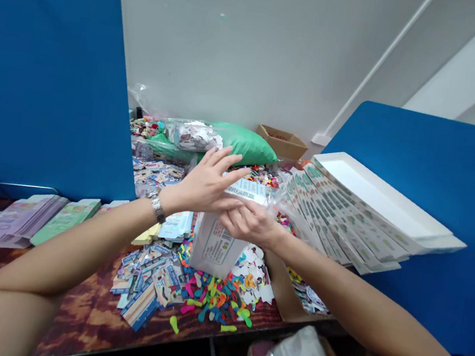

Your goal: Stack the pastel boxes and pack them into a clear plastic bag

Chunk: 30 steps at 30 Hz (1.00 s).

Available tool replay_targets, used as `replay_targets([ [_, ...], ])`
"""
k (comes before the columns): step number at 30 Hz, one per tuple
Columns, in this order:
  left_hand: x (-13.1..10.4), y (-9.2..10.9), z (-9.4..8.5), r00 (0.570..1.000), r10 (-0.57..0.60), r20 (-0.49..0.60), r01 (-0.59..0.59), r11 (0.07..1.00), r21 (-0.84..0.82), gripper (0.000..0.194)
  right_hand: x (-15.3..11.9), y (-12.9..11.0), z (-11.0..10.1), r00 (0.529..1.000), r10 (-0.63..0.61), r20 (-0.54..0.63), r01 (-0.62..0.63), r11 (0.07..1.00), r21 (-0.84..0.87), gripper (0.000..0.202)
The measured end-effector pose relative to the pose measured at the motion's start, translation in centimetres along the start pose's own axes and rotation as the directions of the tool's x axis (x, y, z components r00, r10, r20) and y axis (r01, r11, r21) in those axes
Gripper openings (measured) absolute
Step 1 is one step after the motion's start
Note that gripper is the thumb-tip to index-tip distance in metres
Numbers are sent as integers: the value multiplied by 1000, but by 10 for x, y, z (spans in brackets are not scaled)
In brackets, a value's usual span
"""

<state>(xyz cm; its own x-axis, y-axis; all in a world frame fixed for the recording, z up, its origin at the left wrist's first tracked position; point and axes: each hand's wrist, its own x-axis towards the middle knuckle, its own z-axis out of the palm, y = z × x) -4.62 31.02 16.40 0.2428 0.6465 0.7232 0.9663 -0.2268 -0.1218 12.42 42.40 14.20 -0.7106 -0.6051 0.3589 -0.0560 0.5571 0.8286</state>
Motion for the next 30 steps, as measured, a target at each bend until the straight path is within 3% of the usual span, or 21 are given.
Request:
replay_targets([
  [3,2,-19,38,979,-26,200,61,983,-171,55,-1,-2,0,999,34,28,-36,998,48,22],
  [5,-2,-28,50,969,-12,246,82,958,-276,55,-4,-6,-4,996,58,73,-63,995,72,23],
  [10,-10,-32,49,981,-34,193,105,923,-369,63,-12,-15,-36,991,80,103,-81,997,2,14],
  [13,-10,-30,46,978,-57,203,134,910,-393,69,-21,-5,-59,952,289,97,-288,957,-27,16],
  [15,-10,-28,46,978,-57,203,137,903,-407,69,-27,6,-65,842,528,107,-519,848,-105,29],
  [17,-10,-28,46,978,-64,197,142,898,-417,68,-31,14,-64,662,736,143,-726,677,-123,45],
  [19,-10,-28,46,978,-75,196,153,892,-425,67,-33,14,-59,494,837,235,-859,511,-15,52],
  [20,-11,-28,46,977,-80,197,159,889,-429,67,-34,11,-57,444,847,291,-893,444,72,51],
  [24,-17,-31,48,981,-96,171,167,868,-467,65,-42,-13,-54,386,860,335,-895,261,361,37],
  [30,-17,-32,53,985,-77,153,148,829,-539,62,-71,-39,-38,232,927,294,-876,68,477,33],
])
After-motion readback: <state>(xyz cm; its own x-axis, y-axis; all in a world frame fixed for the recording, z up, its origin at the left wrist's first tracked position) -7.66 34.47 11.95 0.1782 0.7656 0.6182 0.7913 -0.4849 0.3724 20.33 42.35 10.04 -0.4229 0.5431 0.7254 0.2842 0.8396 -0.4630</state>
